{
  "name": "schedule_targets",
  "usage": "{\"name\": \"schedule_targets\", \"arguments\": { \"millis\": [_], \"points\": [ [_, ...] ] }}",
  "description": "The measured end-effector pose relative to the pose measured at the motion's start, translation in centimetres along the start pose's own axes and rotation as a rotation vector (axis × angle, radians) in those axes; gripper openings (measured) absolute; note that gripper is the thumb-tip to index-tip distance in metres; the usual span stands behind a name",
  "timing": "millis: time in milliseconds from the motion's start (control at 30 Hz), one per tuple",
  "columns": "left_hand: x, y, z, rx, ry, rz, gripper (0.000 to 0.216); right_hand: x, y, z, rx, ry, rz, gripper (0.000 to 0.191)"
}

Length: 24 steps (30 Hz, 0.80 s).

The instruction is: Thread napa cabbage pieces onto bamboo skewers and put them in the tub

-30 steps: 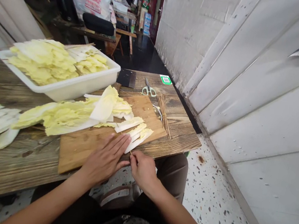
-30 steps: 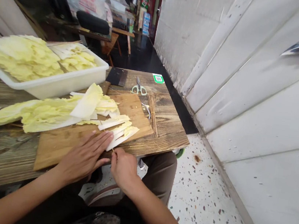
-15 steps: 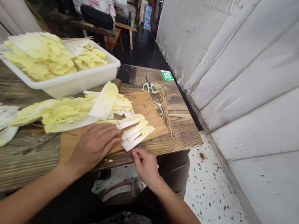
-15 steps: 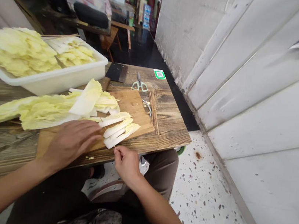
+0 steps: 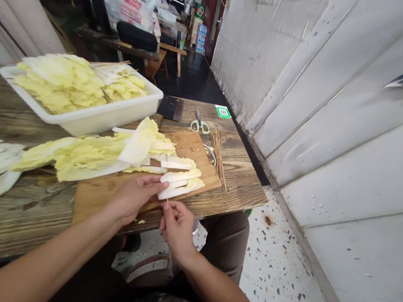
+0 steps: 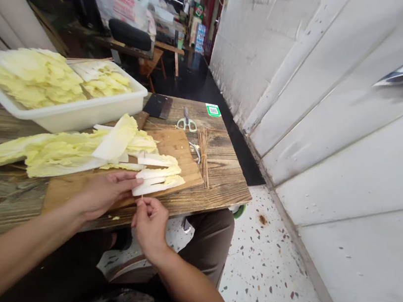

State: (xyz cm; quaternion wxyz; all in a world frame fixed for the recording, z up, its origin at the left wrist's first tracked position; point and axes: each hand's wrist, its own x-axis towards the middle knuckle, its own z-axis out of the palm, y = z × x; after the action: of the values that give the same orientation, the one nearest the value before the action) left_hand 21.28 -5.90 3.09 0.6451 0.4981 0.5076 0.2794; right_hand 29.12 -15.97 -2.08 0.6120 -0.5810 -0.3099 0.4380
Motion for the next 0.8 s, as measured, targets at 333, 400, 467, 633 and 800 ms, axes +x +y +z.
{"name": "schedule_targets", "arguments": {
  "millis": [333,400,467,633,800],
  "points": [
    [2.1,-1.0,1.0,-0.369,0.069,-0.187,0.014,0.0,-0.2,0.2,0.069,-0.010,-0.030,0.031],
    [2.5,-0.9,0.9,-0.395,0.071,-0.191,0.015,-0.1,-0.1,0.2,0.071,-0.019,-0.018,0.030],
    [2.7,-0.8,0.8,-0.410,0.059,-0.196,0.016,-0.1,0.1,0.2,0.075,-0.017,-0.009,0.029],
    [1.6,-0.7,0.6,-0.433,0.012,-0.196,0.014,0.2,0.5,0.2,0.089,0.016,-0.003,0.029],
    [-1.1,-1.1,0.1,-0.450,-0.041,-0.226,0.011,0.0,0.4,0.0,0.089,0.028,-0.024,0.033]
  ]
}}
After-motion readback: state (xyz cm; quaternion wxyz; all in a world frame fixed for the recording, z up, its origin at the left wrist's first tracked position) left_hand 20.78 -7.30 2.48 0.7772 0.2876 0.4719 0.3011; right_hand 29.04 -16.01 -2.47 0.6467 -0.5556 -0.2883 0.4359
